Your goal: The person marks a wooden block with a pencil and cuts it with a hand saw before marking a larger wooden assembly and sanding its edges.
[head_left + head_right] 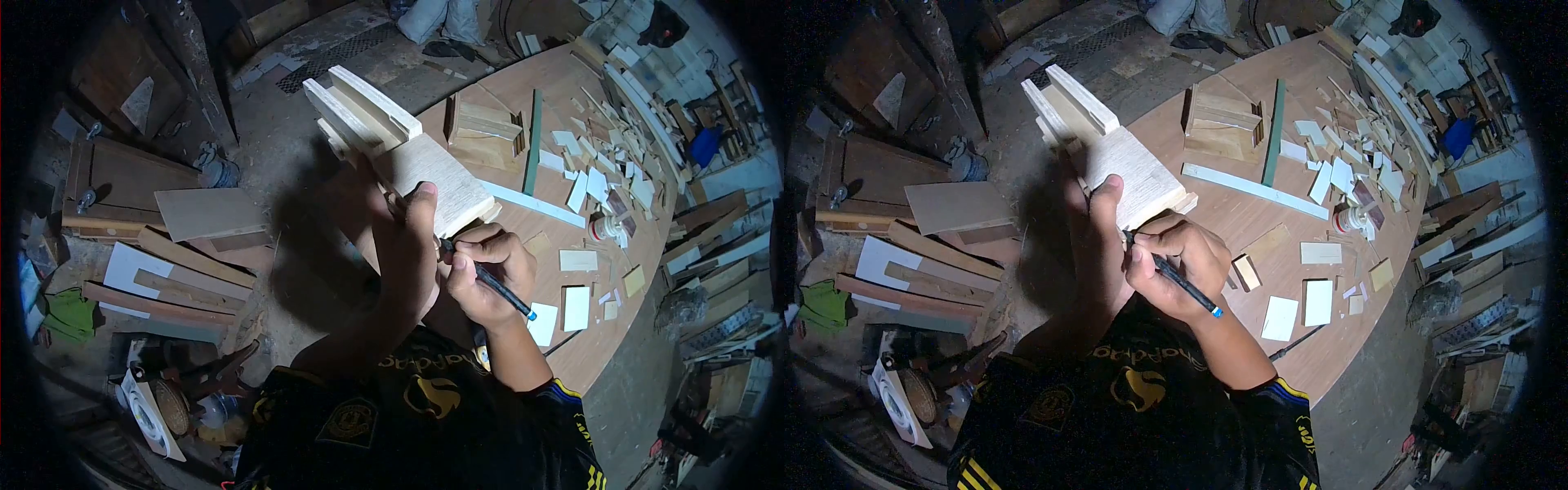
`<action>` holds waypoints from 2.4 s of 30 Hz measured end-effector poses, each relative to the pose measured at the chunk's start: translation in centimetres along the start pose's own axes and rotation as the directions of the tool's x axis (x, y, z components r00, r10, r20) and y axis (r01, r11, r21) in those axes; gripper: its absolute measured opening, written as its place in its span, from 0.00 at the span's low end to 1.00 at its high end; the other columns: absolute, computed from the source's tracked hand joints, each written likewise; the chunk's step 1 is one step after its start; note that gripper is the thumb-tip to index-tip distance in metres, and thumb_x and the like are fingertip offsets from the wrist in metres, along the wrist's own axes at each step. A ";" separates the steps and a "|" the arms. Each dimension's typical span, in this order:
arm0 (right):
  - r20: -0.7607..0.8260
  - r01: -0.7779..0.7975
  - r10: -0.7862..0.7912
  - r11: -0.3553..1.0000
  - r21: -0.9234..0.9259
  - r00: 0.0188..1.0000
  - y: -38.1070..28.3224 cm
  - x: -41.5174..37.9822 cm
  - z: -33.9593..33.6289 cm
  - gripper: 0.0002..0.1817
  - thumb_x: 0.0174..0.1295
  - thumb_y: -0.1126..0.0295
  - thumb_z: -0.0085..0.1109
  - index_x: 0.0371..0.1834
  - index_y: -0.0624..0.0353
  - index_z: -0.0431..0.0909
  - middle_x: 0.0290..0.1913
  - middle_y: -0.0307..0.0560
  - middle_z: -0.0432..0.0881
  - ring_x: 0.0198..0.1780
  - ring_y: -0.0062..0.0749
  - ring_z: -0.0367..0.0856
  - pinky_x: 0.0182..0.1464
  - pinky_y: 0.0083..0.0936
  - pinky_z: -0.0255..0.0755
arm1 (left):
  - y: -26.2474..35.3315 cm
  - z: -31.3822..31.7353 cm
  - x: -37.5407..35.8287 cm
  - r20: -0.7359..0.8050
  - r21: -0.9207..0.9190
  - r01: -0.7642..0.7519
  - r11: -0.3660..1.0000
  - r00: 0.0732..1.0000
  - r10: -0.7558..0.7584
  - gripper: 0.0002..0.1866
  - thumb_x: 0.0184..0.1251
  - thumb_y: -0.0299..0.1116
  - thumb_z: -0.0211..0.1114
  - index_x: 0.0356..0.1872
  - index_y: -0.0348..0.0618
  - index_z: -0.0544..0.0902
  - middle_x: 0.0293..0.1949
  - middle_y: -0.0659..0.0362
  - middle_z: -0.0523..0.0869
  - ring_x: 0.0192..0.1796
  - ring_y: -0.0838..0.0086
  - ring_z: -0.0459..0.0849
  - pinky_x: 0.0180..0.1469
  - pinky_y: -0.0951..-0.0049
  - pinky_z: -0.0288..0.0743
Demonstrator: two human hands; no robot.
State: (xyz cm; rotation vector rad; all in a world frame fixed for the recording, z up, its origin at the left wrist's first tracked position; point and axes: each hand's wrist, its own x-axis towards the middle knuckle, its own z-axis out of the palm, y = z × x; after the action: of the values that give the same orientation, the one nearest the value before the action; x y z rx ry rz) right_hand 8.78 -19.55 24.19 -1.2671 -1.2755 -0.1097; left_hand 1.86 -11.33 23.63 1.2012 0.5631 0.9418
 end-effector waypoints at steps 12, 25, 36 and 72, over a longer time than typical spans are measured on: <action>0.002 0.006 -0.006 0.999 0.045 1.000 0.4 0.0 0.0 0.08 0.61 0.79 0.60 0.35 0.65 0.69 0.31 0.54 0.81 0.29 0.28 0.80 0.34 0.24 0.76 | 4.3 1.8 0.1 -0.127 -0.061 -0.011 0.998 0.992 0.003 0.44 0.66 0.29 0.55 0.78 0.40 0.39 0.70 0.41 0.59 0.70 0.56 0.65 0.70 0.61 0.63; -0.058 -0.038 0.043 0.996 0.078 0.997 0.6 -0.4 0.3 0.08 0.62 0.79 0.60 0.36 0.65 0.69 0.31 0.53 0.80 0.29 0.28 0.80 0.34 0.25 0.76 | 1.1 0.6 0.8 -0.153 -0.225 0.196 0.955 0.960 -0.233 0.43 0.68 0.27 0.56 0.78 0.43 0.41 0.69 0.44 0.60 0.68 0.58 0.67 0.70 0.62 0.64; -0.052 -0.004 0.005 1.000 0.016 0.999 0.5 0.1 0.3 0.08 0.62 0.78 0.60 0.35 0.65 0.68 0.31 0.53 0.80 0.28 0.27 0.79 0.32 0.23 0.74 | 3.9 1.0 0.5 -0.136 -0.217 0.104 0.971 0.981 -0.135 0.42 0.69 0.27 0.55 0.78 0.42 0.41 0.70 0.45 0.60 0.69 0.60 0.66 0.71 0.62 0.62; -0.307 -0.158 0.288 0.910 0.384 0.907 0.9 -1.1 -1.5 0.10 0.69 0.71 0.58 0.38 0.60 0.64 0.35 0.51 0.76 0.29 0.23 0.76 0.26 0.15 0.70 | 0.1 -5.1 4.9 0.256 -0.467 0.406 0.785 0.912 -0.320 0.27 0.69 0.35 0.56 0.68 0.42 0.65 0.56 0.53 0.76 0.59 0.65 0.78 0.63 0.62 0.73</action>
State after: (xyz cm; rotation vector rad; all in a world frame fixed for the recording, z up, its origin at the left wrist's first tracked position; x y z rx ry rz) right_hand 9.89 -20.92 23.11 -1.0177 -0.7819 0.0538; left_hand 0.29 -4.47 22.68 0.6416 0.3582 0.5944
